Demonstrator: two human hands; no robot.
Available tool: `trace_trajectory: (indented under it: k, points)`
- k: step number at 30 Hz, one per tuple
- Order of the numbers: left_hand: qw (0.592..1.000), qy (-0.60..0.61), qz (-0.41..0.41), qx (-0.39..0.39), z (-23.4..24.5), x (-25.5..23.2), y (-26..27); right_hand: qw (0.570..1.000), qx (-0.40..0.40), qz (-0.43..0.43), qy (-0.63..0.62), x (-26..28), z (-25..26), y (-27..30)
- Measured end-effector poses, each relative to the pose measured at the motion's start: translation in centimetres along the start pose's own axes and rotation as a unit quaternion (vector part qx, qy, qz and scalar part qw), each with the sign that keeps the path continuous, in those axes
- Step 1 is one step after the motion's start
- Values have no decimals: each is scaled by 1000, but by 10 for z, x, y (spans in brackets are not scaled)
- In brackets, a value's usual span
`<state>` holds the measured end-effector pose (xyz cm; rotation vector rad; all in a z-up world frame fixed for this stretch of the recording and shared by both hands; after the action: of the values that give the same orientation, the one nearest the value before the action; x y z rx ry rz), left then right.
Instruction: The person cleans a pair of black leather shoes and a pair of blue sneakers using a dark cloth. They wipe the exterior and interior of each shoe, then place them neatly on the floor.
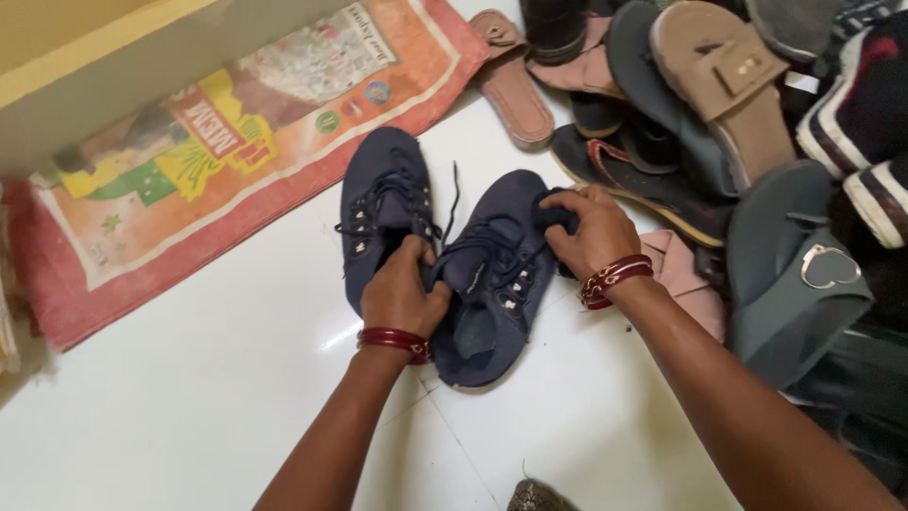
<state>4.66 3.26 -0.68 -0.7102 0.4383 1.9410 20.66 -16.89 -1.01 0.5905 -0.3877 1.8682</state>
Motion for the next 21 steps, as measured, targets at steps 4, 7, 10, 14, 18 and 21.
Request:
trace_trajectory:
  k: [4,7,10,14,18,21]
  points:
    - [992,-89,-80,-43,11,-29,5,999,-28,-21,-40,-6,6,-7]
    - [982,-84,-145,-84,16,-51,18,995,-51,91,-2,9,-14,-6]
    - [993,-45,-106,-26,5,-57,27,971,-80,200,104,23,-44,8]
    - [996,9,38,75,-8,-36,32,982,-51,167,76,9,-58,12]
    - [990,46,75,110,-22,-19,28,990,-46,128,25,2,-46,11]
    - [975,167,100,105,-36,-6,22,999,-34,-4,-33,1,-39,3]
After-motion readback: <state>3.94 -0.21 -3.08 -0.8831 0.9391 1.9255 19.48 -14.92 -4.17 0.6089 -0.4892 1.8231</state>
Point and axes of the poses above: each hand's wrist, its own y-axis away from the middle knuckle, its own z-axis out of the back of the hand, x = y × z, the point moved 6 cm from there along -y, towards the middle knuckle, and after that the axes turned 6 degrees about -z, right-handed, at the moved point
